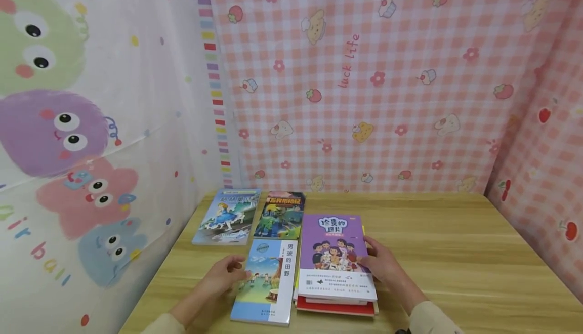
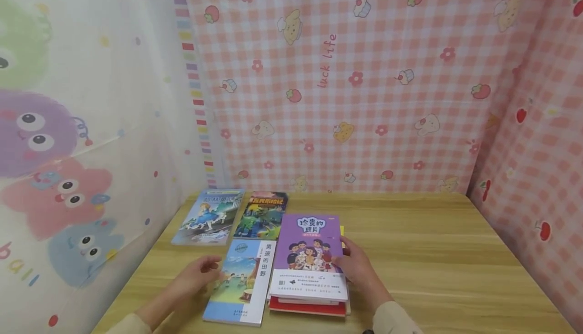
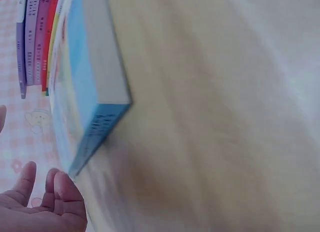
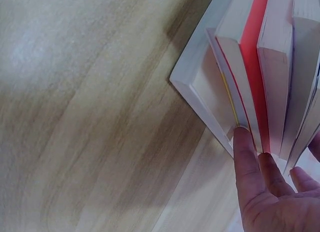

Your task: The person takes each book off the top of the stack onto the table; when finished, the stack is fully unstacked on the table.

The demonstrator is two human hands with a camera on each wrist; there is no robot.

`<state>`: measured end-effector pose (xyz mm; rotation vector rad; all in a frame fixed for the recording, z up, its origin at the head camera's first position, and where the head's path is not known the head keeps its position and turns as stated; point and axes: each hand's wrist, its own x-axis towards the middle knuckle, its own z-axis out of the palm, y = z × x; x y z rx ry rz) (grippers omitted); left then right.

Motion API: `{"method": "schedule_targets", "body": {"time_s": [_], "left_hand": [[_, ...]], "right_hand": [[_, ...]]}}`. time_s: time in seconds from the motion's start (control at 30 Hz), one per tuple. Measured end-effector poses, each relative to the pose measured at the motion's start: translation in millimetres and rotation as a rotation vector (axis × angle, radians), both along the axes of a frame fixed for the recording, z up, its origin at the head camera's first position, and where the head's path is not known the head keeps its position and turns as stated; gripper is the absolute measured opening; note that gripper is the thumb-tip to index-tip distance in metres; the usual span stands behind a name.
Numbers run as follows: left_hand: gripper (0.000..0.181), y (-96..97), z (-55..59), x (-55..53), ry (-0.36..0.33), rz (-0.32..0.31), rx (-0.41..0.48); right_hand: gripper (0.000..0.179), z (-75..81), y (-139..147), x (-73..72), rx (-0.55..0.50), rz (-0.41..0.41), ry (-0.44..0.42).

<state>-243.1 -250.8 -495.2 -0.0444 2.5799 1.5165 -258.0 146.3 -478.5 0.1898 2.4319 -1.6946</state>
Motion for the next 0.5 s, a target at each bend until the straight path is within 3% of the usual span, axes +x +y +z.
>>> {"method": "schedule_targets", "body": {"time_s": [0.27,0.5], "left_hand": [[0.057,18.6,4.4,-16.1,0.001,-0.053,0.116],[0.059,47.7,9.4,-29.3,-0.016,-0.083,0.182]], "right_hand": [[0.068,0.1,1,-0.9,0.003,-0.007,0.012],[0.064,-1.2,1,-2.1,0.03,0.003,0.033]]}}
